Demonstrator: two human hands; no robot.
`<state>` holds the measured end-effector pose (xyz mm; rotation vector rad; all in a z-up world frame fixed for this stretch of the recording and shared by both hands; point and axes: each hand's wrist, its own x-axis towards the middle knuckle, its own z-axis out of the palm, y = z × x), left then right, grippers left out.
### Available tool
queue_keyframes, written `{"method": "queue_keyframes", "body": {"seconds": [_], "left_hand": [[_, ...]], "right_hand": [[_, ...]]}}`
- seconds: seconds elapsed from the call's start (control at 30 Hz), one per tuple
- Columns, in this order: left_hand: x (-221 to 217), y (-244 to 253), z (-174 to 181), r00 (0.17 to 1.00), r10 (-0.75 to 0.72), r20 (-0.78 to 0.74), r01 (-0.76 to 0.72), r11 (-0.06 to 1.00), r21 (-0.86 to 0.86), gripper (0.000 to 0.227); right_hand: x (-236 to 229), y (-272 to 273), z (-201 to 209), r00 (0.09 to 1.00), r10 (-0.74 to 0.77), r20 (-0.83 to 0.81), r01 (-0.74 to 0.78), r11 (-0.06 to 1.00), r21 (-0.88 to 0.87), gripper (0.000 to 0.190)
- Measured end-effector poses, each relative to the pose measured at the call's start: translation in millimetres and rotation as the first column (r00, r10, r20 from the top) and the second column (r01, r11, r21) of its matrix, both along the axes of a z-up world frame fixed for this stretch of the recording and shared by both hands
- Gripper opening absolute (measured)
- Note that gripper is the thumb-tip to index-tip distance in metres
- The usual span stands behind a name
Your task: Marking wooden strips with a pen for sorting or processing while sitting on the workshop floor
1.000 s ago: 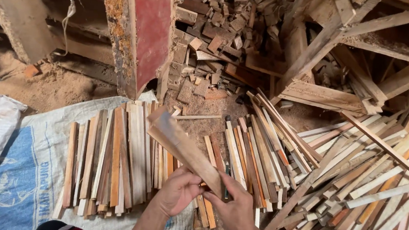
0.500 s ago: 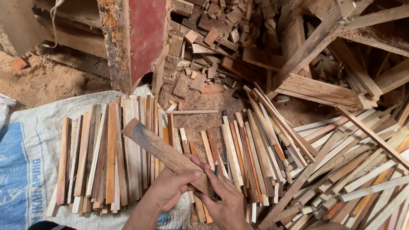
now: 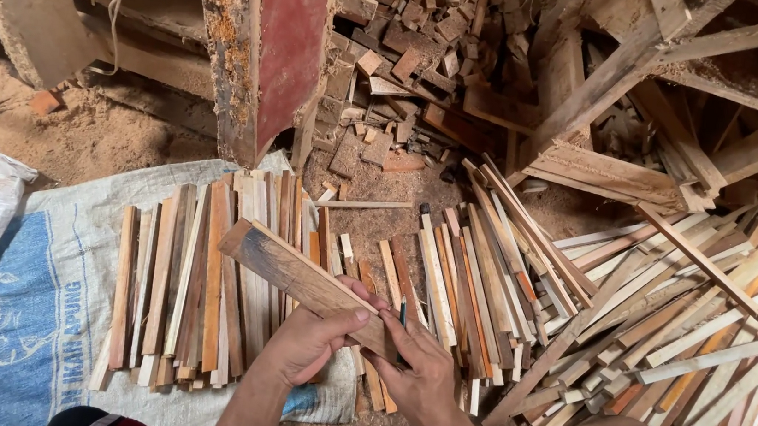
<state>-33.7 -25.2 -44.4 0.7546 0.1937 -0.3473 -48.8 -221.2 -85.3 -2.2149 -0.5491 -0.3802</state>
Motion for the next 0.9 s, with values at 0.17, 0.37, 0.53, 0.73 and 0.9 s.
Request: {"method": "queue_keyframes", "body": {"seconds": [0.17, 0.37, 0.53, 0.73, 0.9], "left_hand": [[1, -1, 0, 1.000, -0.011, -0.001, 0.011, 1.000, 0.014, 0.037], [5, 6, 3, 0.999, -0.013, 0.041, 0.013, 1.000, 0.008, 0.036], [7, 10, 2, 0.998, -0.015, 0.056, 0.014, 1.000, 0.014, 0.039], [11, 24, 7, 0.997, 0.013, 0.071, -0.015, 1.000, 0.022, 0.041], [11, 34, 32, 0.993, 0.089, 0.083, -0.101, 0.984, 0.149, 0.039]], "right_hand": [[-1, 2, 6, 1.000, 0.010, -0.017, -0.010, 1.000, -0.003, 0.064], [5, 7, 11, 1.000, 0.027, -0.006, -0.027, 1.000, 0.013, 0.063], [11, 8, 8, 0.999, 0.052, 0.010, -0.052, 0.998, 0.017, 0.064], [23, 20, 0, 0.986, 0.121, 0.111, -0.128, 0.990, 0.058, 0.063], [29, 28, 15, 0.991, 0.114, 0.067, -0.114, 0.993, 0.005, 0.058]]}}
